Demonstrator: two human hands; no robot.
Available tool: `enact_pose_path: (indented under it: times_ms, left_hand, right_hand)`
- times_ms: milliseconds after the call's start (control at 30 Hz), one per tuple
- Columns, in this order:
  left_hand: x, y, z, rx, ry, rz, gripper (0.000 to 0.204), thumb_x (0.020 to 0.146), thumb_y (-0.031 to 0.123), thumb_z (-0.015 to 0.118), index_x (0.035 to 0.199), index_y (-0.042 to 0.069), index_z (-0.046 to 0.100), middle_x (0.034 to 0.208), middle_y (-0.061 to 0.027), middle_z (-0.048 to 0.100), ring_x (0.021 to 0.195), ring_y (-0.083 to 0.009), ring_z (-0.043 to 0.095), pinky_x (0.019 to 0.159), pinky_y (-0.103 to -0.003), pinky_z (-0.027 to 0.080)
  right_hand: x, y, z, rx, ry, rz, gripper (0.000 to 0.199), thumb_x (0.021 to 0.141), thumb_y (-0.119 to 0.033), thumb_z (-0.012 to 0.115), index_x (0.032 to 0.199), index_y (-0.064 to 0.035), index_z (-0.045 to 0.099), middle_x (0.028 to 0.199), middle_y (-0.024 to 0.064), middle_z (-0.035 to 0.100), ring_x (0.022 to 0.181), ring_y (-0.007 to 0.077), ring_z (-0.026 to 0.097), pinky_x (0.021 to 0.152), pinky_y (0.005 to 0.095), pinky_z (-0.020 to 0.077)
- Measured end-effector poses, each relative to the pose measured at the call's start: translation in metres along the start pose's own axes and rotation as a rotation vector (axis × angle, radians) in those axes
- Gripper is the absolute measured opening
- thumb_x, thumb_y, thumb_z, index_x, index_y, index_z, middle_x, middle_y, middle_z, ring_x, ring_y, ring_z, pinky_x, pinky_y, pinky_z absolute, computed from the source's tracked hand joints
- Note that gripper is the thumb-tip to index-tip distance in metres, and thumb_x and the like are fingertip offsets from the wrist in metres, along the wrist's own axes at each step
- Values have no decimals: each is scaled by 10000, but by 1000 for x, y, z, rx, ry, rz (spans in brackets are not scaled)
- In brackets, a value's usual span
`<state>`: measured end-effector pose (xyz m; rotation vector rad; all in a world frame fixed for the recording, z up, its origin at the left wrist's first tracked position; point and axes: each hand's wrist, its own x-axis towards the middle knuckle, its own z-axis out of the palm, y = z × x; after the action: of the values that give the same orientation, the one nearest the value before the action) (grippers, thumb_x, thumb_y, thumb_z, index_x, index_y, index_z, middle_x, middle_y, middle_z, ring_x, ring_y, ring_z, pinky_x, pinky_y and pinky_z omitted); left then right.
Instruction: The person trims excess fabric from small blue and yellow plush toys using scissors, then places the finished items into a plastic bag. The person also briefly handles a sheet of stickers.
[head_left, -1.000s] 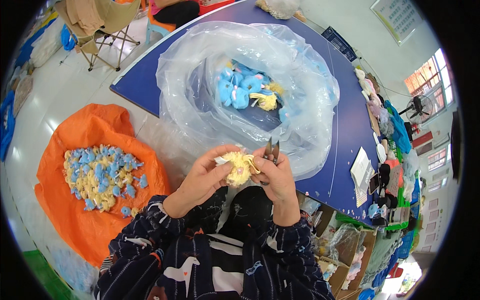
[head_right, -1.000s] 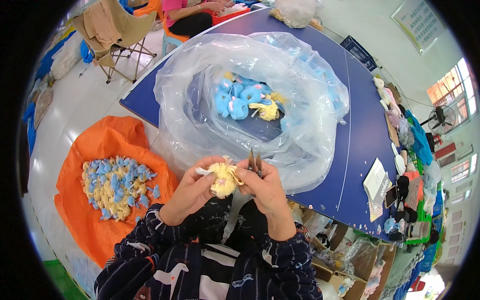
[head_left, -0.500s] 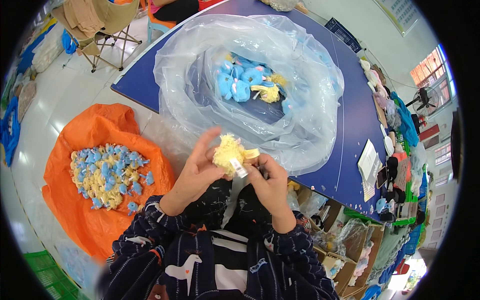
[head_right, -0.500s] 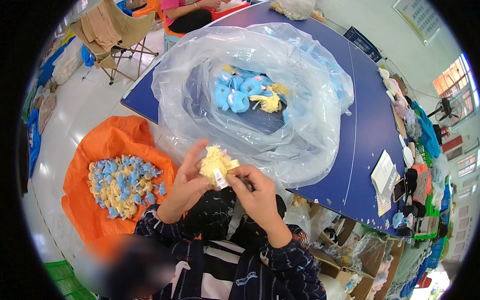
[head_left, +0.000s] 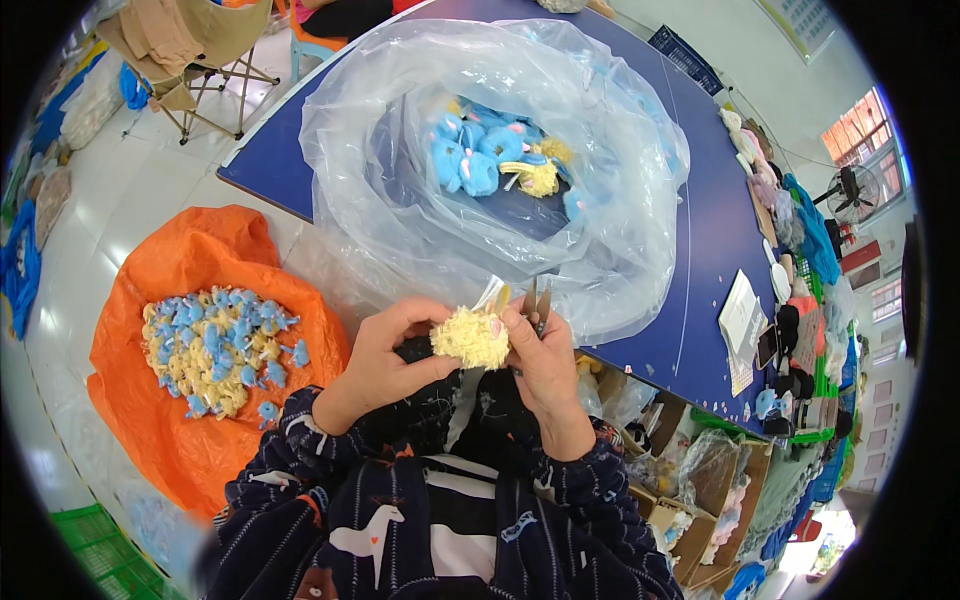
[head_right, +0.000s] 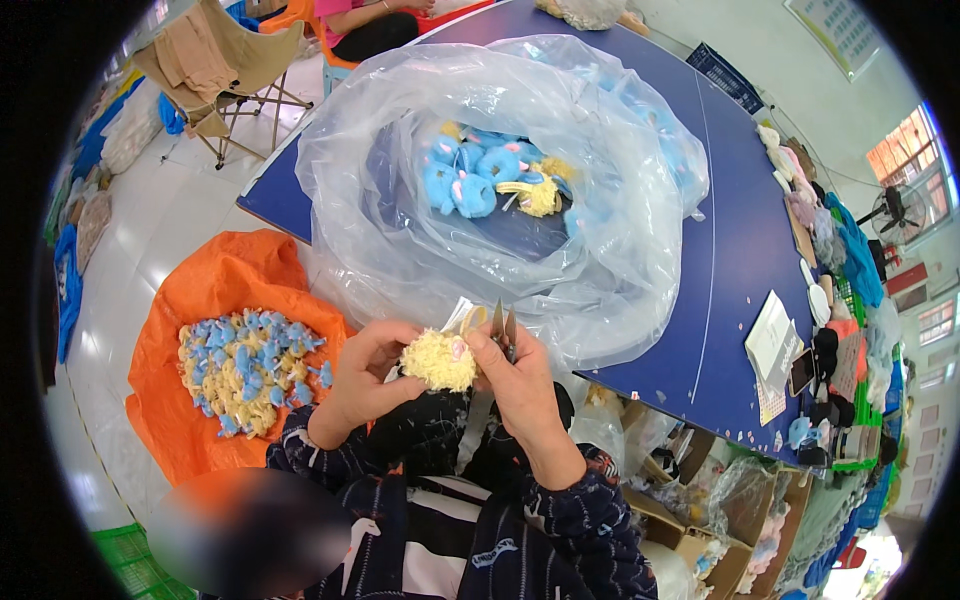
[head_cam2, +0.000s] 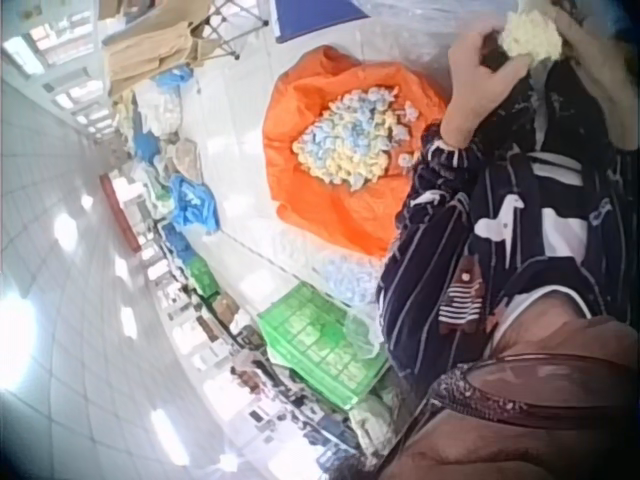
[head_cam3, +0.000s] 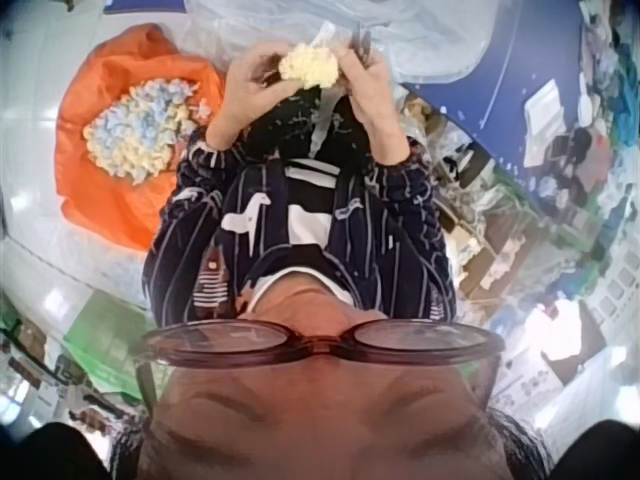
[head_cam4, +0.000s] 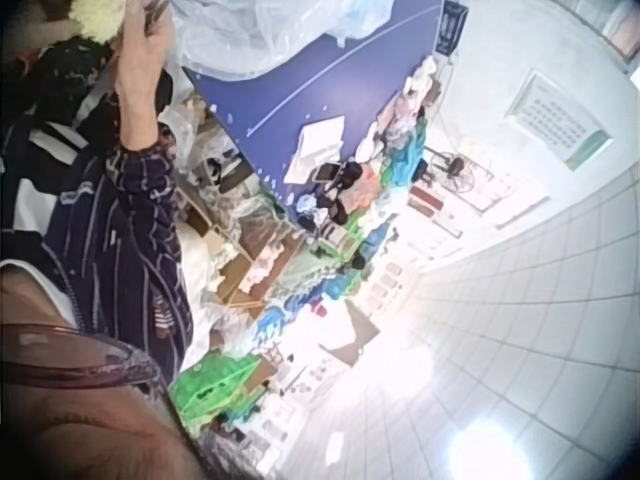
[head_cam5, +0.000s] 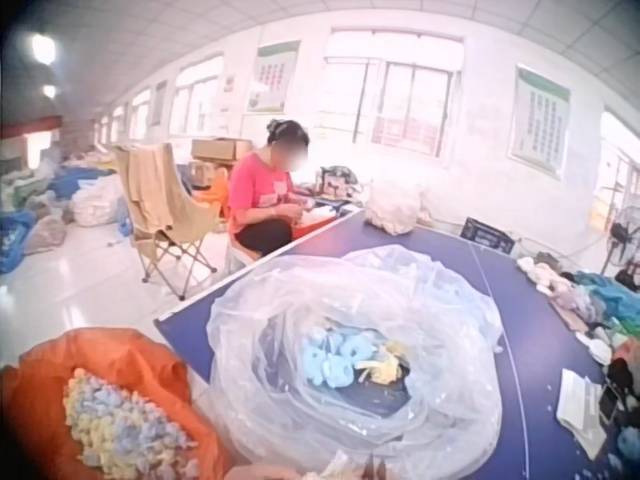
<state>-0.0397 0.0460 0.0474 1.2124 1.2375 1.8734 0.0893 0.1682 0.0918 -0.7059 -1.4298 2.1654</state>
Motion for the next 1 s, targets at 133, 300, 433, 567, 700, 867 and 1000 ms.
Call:
enact_pose_path:
  times_ms: [133,300,433,567,700,867,1000]
  left_hand:
    - [0,13,8,427,53,68,384,686,32,689,1033,-5,531,958,-73,581,847,-130,575,728,-268,474]
    - [3,14,9,193,-67,-166,425,727,33,661,1119,-14,505,976,-74,581,874,-124,564,723,-267,476]
    - [-5,1,12,-241,56,-202,421,795,34,612,1185,-19,464,1025,-71,563,896,-126,560,743,-256,482]
    - [-3,2,12,-485,220,-226,402,827,25,570,1206,-10,441,1061,-69,543,924,-134,552,746,-270,501]
    - [-2,3,14,-692,219,-229,413,836,15,545,1225,3,406,1093,-69,521,962,-141,538,732,-301,519]
    - [-2,0,15,-359,212,-130,395,851,23,524,1224,-12,400,1104,-73,520,962,-123,533,735,-259,501]
    - [-5,7,6,-246,200,-133,314,851,27,534,1155,-37,489,1026,-74,576,886,-99,558,704,-217,487]
  right_hand:
    - [0,-8,8,-283,30,-227,175,834,-184,613,812,-30,532,651,-42,493,562,18,415,498,175,338]
    - [1,-3,14,-643,59,-475,153,812,-130,630,779,-12,538,638,-51,500,570,14,410,504,164,329]
    - [2,-1,17,-601,51,-458,129,804,-104,630,838,0,561,711,-32,522,608,19,428,532,164,340]
    - [1,-1,5,-635,17,-407,163,806,-91,621,920,15,574,837,-6,543,679,25,450,599,163,363]
    - [-4,4,5,-596,-45,-265,158,811,-97,614,915,15,571,799,-8,544,659,34,445,582,174,364]
    - [0,12,3,-562,-55,-275,157,838,-121,597,904,18,569,757,-42,527,670,21,433,591,157,355]
    - [1,12,1,-626,16,-315,137,837,-107,587,892,17,567,722,-33,520,634,24,420,568,167,351]
